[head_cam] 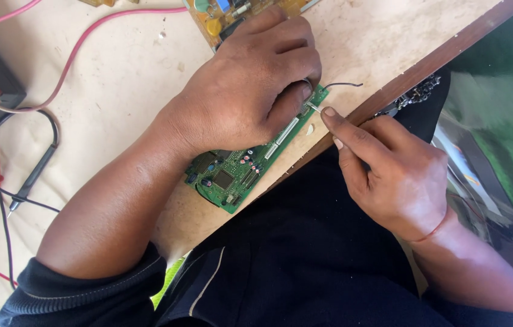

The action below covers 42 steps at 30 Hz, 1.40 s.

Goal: Inspect and repair electronic components on a circuit board using manual tools.

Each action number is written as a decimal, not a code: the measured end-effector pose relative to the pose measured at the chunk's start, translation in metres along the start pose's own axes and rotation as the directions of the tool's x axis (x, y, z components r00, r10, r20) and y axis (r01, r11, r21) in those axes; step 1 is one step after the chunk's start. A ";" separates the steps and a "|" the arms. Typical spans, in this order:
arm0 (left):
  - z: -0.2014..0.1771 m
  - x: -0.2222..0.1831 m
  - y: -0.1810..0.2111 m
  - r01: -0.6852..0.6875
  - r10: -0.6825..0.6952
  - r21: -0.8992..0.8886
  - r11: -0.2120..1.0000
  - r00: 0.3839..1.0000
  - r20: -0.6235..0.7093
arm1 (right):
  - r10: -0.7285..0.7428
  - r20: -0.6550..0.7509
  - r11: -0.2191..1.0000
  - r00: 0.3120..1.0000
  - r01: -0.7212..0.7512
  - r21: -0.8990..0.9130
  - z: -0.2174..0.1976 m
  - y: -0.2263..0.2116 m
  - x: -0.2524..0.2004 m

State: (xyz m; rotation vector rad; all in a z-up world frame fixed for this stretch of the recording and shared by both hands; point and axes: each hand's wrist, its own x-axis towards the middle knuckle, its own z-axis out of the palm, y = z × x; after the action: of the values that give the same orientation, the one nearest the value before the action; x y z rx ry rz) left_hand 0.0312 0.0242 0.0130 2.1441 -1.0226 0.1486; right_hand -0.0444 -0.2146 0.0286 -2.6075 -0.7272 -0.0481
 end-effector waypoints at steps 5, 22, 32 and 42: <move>-0.004 0.002 0.000 0.006 -0.006 -0.029 1.000 1.000 0.023 | 0.077 0.049 0.993 0.996 -0.081 0.087 -0.005 -0.001 0.003; -0.006 0.003 0.003 0.011 -0.012 0.014 1.000 0.997 0.070 | 0.076 0.037 0.995 0.996 -0.078 0.066 -0.009 0.003 -0.004; -0.007 0.003 0.004 0.024 -0.026 0.027 0.999 0.996 0.083 | 0.033 0.011 0.998 0.999 -0.034 0.051 -0.009 0.003 -0.004; -0.006 0.003 0.003 0.017 -0.021 0.053 0.998 0.996 0.087 | 0.109 0.095 0.953 0.990 -0.131 0.274 -0.011 0.007 0.002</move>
State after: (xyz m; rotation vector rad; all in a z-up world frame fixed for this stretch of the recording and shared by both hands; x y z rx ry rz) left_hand 0.0320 0.0246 0.0202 2.2240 -1.0583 0.0734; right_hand -0.0387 -0.2234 0.0359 -2.3857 -0.5546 0.1824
